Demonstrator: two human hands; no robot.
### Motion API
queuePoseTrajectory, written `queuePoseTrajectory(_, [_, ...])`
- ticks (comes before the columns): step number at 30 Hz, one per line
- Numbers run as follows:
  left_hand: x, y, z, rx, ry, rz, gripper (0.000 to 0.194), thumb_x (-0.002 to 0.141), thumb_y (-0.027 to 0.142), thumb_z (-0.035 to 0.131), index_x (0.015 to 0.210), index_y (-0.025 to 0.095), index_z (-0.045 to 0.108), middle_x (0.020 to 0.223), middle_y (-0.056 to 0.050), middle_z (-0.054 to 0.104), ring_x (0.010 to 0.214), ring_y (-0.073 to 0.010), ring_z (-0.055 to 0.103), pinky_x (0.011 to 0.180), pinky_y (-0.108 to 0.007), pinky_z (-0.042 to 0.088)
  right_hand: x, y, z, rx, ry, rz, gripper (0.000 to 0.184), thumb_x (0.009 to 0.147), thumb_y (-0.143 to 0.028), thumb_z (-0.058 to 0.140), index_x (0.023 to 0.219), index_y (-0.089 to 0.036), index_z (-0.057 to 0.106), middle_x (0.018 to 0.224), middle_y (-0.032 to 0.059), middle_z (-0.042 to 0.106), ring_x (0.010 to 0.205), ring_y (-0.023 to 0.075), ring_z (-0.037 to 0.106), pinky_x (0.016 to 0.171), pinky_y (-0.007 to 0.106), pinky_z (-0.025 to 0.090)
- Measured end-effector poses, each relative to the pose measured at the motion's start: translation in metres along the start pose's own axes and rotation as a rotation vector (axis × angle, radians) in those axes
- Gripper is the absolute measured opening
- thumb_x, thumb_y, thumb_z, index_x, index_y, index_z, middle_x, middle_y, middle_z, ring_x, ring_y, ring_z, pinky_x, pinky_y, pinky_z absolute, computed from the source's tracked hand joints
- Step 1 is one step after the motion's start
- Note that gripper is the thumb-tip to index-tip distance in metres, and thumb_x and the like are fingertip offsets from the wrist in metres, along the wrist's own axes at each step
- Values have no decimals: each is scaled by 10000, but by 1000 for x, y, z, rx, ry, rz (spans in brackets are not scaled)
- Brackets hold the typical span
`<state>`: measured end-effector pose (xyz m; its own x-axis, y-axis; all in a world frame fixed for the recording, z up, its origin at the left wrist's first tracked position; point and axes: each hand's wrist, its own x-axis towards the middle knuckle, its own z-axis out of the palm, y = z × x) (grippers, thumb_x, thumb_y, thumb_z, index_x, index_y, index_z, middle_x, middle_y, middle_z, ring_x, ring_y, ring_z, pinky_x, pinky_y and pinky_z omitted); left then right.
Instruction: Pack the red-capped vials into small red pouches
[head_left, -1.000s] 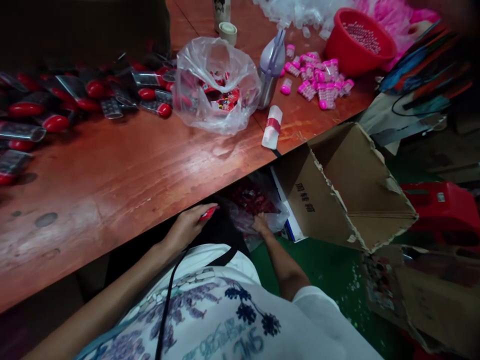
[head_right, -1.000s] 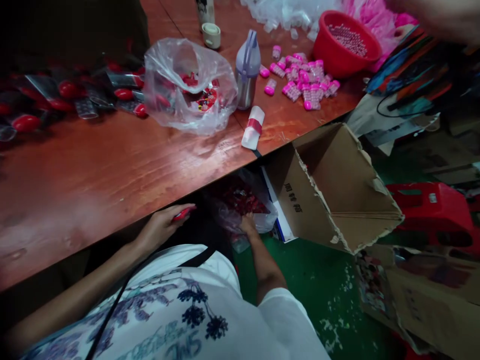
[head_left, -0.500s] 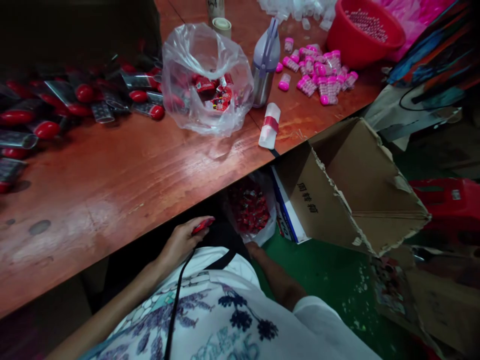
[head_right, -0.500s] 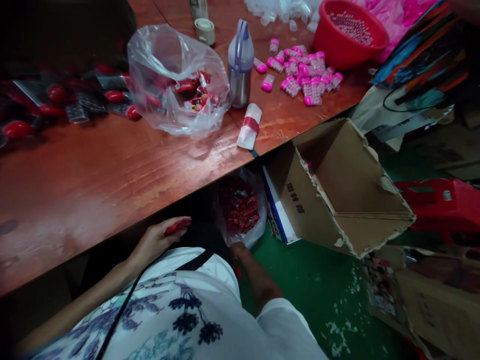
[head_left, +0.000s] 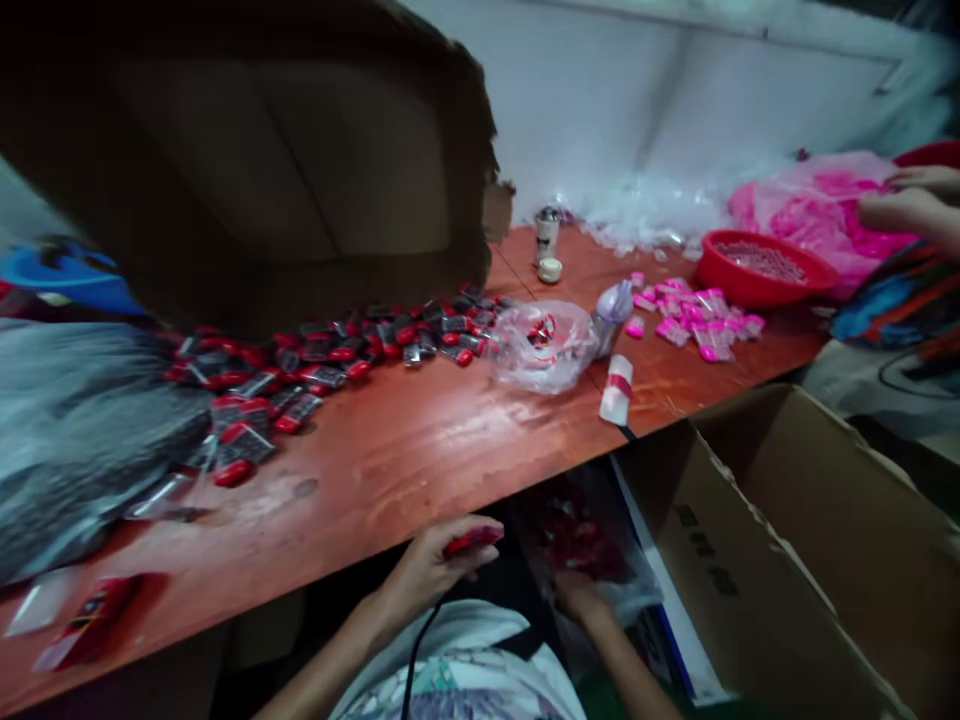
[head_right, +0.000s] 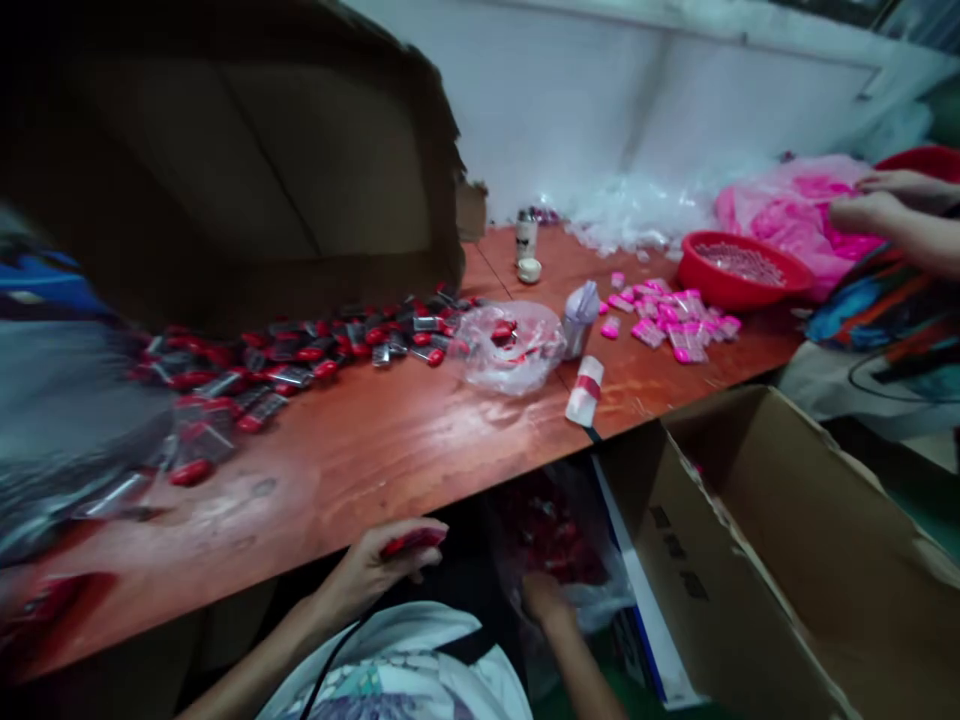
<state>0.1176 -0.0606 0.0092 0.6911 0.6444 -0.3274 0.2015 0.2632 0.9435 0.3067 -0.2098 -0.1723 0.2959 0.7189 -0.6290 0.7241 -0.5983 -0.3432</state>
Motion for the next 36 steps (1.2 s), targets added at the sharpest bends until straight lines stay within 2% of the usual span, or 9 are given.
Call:
queuePoseTrajectory(4, [-19, 11, -33, -285, 282, -19, 284, 635, 284, 778, 869, 132, 729, 704, -99, 709, 622, -224, 667, 490, -280, 539, -3, -47, -74, -46, 21, -202, 124, 775, -218, 631, 661, -231, 678, 685, 53, 683, 737, 244, 681, 651, 305, 460])
queuePoseTrajectory(9, [-49, -4, -88, -723, 553, -53, 174, 665, 158, 724, 833, 122, 693, 903, -130, 732, 838, -290, 701, 715, -411, 596, -10, -147, -144, 177, 335, -710, 376, 921, -411, 433, 688, -206, 647, 611, -10, 620, 591, 142, 583, 565, 232, 399])
queuePoseTrajectory(11, [-62, -12, -107, -759, 648, -59, 168, 667, 97, 694, 831, 127, 681, 914, -128, 734, 877, -312, 697, 722, -440, 599, 7, -192, -164, 226, 474, -832, 373, 945, -387, 395, 758, -206, 663, 697, 6, 636, 678, 147, 597, 655, 244, 442])
queuePoseTrajectory(13, [-72, -18, -122, -776, 681, -67, 210, 651, 71, 703, 851, 132, 676, 934, -123, 737, 902, -320, 693, 729, -433, 602, 37, -231, -185, 217, 661, -910, 272, 923, -369, 453, 1000, -220, 668, 987, 64, 656, 953, 186, 601, 850, 305, 454])
queuePoseTrajectory(17, [-89, -24, -142, -806, 722, -112, 301, 584, 47, 761, 860, 141, 683, 915, -96, 747, 862, -288, 704, 710, -332, 608, 103, -277, -235, 35, 862, -655, 475, 859, -467, 541, 1269, -228, 557, 1374, 131, 447, 1293, 269, 390, 1075, 449, 287])
queuePoseTrajectory(20, [-99, -29, -150, -824, 760, -117, 303, 590, 30, 748, 860, 153, 682, 890, -86, 751, 843, -267, 710, 708, -308, 605, 133, -288, -258, -58, 808, -387, 615, 825, -592, 525, 1344, -265, 486, 1441, 130, 374, 1333, 346, 306, 1076, 585, 177])
queuePoseTrajectory(24, [-102, -37, -156, -830, 806, -86, 249, 630, 6, 691, 831, 153, 674, 872, -76, 752, 828, -255, 712, 699, -312, 606, 143, -293, -243, -145, 770, -291, 631, 821, -644, 482, 1355, -307, 470, 1433, 114, 395, 1334, 367, 266, 1054, 610, 165])
queuePoseTrajectory(32, [-65, -32, -158, -865, 729, -80, 180, 690, 36, 661, 850, 117, 667, 855, -92, 743, 801, -254, 712, 724, -369, 599, 102, -303, -152, -199, 861, -472, 633, 846, -640, 447, 1394, -326, 401, 1440, 104, 400, 1320, 356, 281, 1044, 604, 176])
queuePoseTrajectory(36, [-47, -26, -153, -861, 736, -74, 202, 664, 19, 688, 826, 138, 669, 800, -57, 739, 706, -202, 708, 693, -316, 594, 83, -313, -132, -243, 786, -599, 671, 849, -632, 451, 1429, -311, 341, 1511, 95, 309, 1390, 364, 178, 1064, 640, 87])
